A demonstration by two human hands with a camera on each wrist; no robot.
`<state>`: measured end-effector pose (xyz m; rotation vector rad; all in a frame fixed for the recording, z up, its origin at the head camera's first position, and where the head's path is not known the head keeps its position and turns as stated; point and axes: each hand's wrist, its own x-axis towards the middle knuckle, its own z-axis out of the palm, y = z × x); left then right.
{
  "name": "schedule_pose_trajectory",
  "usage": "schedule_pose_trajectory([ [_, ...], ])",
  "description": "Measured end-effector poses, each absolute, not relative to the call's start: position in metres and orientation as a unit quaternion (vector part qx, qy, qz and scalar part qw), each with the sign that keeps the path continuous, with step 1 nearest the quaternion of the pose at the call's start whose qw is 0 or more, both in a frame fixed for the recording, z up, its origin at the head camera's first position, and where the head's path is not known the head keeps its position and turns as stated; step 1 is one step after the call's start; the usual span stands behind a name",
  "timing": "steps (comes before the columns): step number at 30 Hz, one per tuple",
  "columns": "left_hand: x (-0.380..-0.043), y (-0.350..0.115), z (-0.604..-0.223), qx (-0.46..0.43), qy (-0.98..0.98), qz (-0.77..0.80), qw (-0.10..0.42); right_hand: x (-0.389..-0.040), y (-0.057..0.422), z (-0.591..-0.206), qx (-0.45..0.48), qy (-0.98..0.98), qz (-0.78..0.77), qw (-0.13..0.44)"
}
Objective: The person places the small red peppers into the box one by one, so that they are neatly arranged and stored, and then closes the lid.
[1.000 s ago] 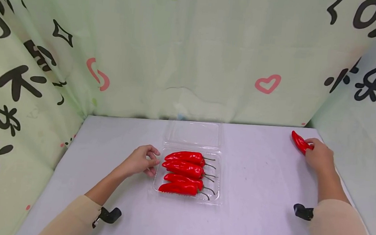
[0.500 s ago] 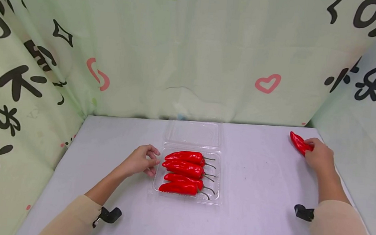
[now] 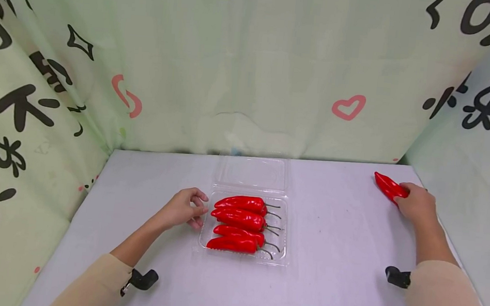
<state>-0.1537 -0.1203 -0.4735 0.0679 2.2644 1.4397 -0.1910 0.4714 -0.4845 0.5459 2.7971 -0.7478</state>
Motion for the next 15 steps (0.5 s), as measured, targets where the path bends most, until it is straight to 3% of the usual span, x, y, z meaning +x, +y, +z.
schedule_pose_trajectory([
  [15, -0.1526, -0.1204, -0.4729, 0.028, 0.822, 0.524, 0.223, -0.1876, 0.4675, -0.4843, 0.185, 0.944, -0.255, 0.093],
])
